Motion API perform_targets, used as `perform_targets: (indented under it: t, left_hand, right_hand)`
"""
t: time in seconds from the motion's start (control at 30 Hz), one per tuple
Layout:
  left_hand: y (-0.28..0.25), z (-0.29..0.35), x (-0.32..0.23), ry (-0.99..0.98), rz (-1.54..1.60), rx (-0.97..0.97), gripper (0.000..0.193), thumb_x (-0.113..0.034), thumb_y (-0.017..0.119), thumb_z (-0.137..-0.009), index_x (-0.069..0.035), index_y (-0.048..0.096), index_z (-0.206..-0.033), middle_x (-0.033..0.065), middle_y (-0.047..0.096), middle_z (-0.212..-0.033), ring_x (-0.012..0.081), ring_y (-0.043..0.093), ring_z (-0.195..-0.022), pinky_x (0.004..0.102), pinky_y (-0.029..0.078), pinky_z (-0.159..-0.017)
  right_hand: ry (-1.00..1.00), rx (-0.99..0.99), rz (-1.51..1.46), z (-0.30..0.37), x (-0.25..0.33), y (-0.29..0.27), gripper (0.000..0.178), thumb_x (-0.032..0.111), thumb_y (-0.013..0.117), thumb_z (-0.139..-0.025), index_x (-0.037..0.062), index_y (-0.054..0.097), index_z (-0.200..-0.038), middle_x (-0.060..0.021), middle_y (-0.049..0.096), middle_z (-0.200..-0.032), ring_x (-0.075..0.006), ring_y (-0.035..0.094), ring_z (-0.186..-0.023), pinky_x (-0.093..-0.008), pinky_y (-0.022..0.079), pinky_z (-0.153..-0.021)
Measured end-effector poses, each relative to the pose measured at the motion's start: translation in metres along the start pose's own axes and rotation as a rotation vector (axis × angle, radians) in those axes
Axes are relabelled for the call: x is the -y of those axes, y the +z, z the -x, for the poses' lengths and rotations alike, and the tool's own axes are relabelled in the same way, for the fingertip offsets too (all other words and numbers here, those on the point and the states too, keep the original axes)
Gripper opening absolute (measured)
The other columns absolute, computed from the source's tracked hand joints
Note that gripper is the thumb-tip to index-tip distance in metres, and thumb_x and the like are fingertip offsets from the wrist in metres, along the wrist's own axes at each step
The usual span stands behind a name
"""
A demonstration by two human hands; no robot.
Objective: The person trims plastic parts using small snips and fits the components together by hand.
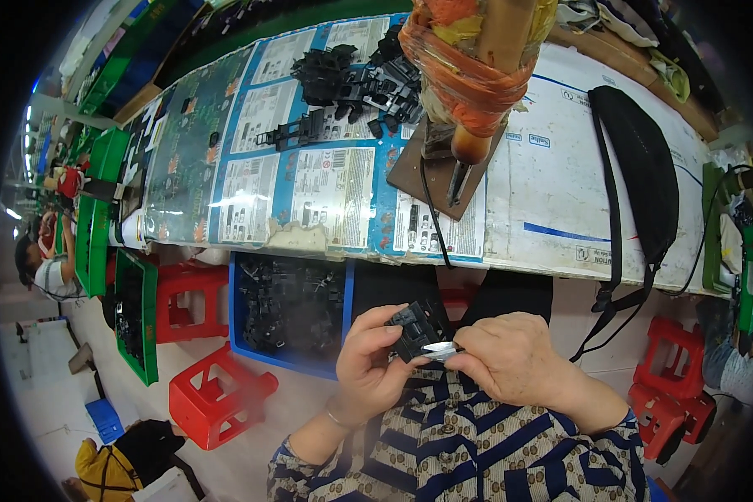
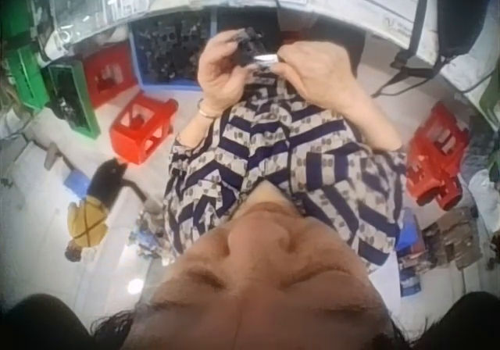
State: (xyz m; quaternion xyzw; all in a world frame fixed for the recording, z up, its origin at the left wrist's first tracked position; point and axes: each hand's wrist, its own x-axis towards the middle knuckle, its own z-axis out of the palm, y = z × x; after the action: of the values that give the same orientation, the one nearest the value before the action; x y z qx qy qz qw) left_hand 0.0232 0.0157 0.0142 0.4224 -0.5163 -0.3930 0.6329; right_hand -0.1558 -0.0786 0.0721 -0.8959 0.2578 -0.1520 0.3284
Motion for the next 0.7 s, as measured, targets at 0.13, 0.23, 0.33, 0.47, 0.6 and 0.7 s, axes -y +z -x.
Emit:
perform_targets:
  t: [0.13, 0.23, 0.33, 0.47, 0.6, 0.7]
  left_hand:
    - [0.001, -0.001, 0.000, 0.010, 0.018, -0.013, 0.047, 0.007, 0.065, -0.076, -0.006, 0.041, -0.114, 0.0208, 0.041, -0.122, 0.0267, 0.053, -0.108, 0.0337, 0.049, -0.088]
    - [0.003, -0.001, 0.001, 0.009, 0.038, -0.020, 0.047, 0.007, 0.064, -0.077, -0.006, 0.041, -0.115, 0.0208, 0.041, -0.122, 0.0268, 0.053, -0.107, 0.0338, 0.049, -0.087]
    - [0.002, 0.000, 0.001, 0.007, 0.040, -0.017, 0.047, 0.007, 0.064, -0.077, -0.006, 0.040, -0.116, 0.0208, 0.041, -0.122, 0.0271, 0.053, -0.107, 0.0339, 0.050, -0.087]
    - [0.002, 0.001, 0.001, 0.010, 0.048, -0.005, 0.049, 0.008, 0.063, -0.077, -0.008, 0.040, -0.117, 0.0207, 0.040, -0.122, 0.0273, 0.054, -0.107, 0.0336, 0.050, -0.087]
    - [0.004, 0.000, 0.000, 0.018, 0.056, -0.013, 0.050, 0.009, 0.063, -0.077, -0.008, 0.040, -0.118, 0.0205, 0.040, -0.122, 0.0273, 0.054, -0.108, 0.0335, 0.050, -0.087]
    - [0.005, -0.001, 0.000, 0.018, 0.050, -0.013, 0.051, 0.010, 0.063, -0.077, -0.009, 0.039, -0.118, 0.0202, 0.040, -0.122, 0.0271, 0.054, -0.108, 0.0333, 0.050, -0.086]
  right_hand:
    - [0.003, -0.023, -0.027, 0.001, -0.001, 0.005, 0.023, 0.027, 0.063, -0.079, 0.0073, 0.054, -0.071, -0.0077, 0.055, -0.061, -0.0245, 0.058, -0.054, -0.0329, 0.044, -0.048]
    - [0.020, -0.033, -0.104, 0.002, -0.005, 0.011, 0.022, 0.027, 0.062, -0.080, 0.0072, 0.055, -0.072, -0.0081, 0.056, -0.062, -0.0257, 0.058, -0.055, -0.0338, 0.044, -0.049]
    - [0.015, -0.034, -0.182, 0.002, -0.009, 0.012, 0.021, 0.027, 0.061, -0.081, 0.0071, 0.056, -0.074, -0.0086, 0.056, -0.063, -0.0264, 0.058, -0.056, -0.0344, 0.044, -0.049]
    - [0.003, -0.019, -0.246, 0.004, -0.012, 0.014, 0.021, 0.026, 0.061, -0.081, 0.0068, 0.057, -0.075, -0.0090, 0.057, -0.064, -0.0264, 0.058, -0.057, -0.0341, 0.044, -0.050]
    - [-0.009, -0.048, -0.183, 0.002, -0.009, 0.013, 0.020, 0.026, 0.061, -0.081, 0.0067, 0.057, -0.075, -0.0091, 0.056, -0.063, -0.0268, 0.058, -0.056, -0.0343, 0.044, -0.050]
    - [0.011, -0.046, -0.177, 0.004, -0.010, 0.014, 0.020, 0.026, 0.059, -0.082, 0.0068, 0.057, -0.076, -0.0092, 0.056, -0.064, -0.0277, 0.058, -0.058, -0.0349, 0.044, -0.050]
